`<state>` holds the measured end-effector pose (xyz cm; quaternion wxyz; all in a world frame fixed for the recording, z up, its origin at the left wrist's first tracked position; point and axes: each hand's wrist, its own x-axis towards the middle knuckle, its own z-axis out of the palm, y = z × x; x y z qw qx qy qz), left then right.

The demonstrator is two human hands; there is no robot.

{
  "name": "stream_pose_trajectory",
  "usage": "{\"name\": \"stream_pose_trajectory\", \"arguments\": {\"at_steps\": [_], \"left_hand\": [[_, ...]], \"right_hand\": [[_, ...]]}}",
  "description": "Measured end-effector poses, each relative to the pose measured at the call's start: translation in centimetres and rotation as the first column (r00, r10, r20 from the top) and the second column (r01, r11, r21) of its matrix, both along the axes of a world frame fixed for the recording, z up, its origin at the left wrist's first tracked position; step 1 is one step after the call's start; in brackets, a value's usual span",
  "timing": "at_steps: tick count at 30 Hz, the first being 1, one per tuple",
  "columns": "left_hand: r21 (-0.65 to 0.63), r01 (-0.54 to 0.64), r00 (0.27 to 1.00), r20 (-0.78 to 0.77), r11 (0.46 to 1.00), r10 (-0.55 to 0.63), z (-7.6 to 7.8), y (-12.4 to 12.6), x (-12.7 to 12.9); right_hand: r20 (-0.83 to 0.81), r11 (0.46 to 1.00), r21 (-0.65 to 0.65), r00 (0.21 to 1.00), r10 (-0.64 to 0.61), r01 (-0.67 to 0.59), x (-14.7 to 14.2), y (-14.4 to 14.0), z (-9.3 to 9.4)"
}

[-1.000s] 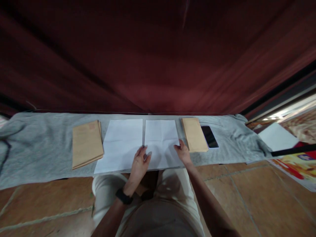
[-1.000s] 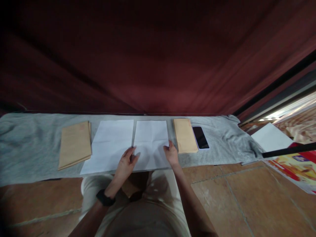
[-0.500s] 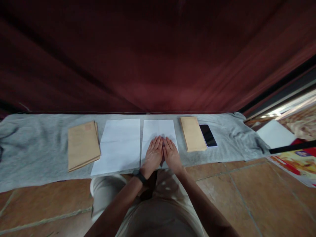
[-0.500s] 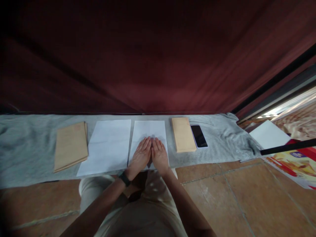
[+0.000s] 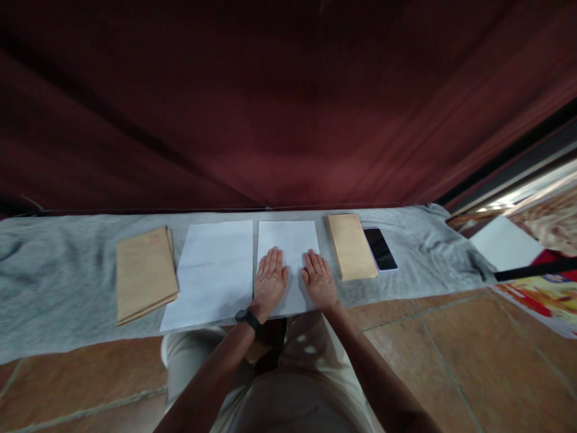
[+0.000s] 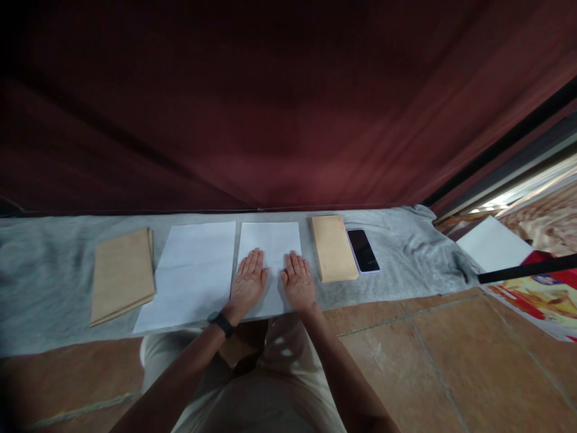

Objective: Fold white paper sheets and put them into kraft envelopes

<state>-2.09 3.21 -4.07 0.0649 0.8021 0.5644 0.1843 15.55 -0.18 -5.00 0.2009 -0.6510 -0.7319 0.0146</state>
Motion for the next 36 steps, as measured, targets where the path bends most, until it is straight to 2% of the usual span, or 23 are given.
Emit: {"name": "stream_pose_trajectory", "arguments": {"at_steps": [5,11,15,19,27,31,33,36], "left_hand": [[0.015,-0.078,0.996,0.035,0.997,0.077,0.8,0.7,-0.7],[0.008,0.08,0.996,0.025,0.997,-0.081,2.1,5.7,1.4],[-0.004,0.087,0.996,-0.004,0.996,-0.087,1.4,8.7,1.9],[-0.014,0.061,0.998,-0.033,0.998,-0.062,0.5,9.7,1.6],[0.002,-0.092,0.996,0.015,0.996,0.092,-0.1,8.5,0.3],[-0.009,-0.16,0.987,0.027,0.987,0.16,0.5,7.1,-0.4],[-0.017,-0.104,0.994,0.011,0.994,0.104,1.2,5.4,-0.7],[-0.058,0.153,0.988,-0.011,0.986,-0.154,2.4,1.0,-1.6]], "right_hand": [[-0.047,0.999,0.013,0.998,-0.042,0.043,0.1,1.1,0.4],[-0.109,0.999,-0.041,0.994,0.016,-0.02,-2.4,6.8,1.9],[-0.104,0.997,-0.046,0.993,0.056,-0.061,-3.1,10.1,1.8],[-0.082,0.999,-0.014,0.996,0.046,-0.048,-2.8,11.1,1.0],[-0.016,0.996,-0.047,0.996,-0.083,0.082,-1.3,10.7,0.5],[-0.029,0.991,-0.02,0.991,-0.131,0.13,-0.6,10.2,0.6],[-0.059,0.993,0.008,0.992,-0.115,0.116,-0.4,9.0,0.7],[-0.08,1.0,0.029,0.997,0.014,-0.011,-0.1,5.7,0.9]]}}
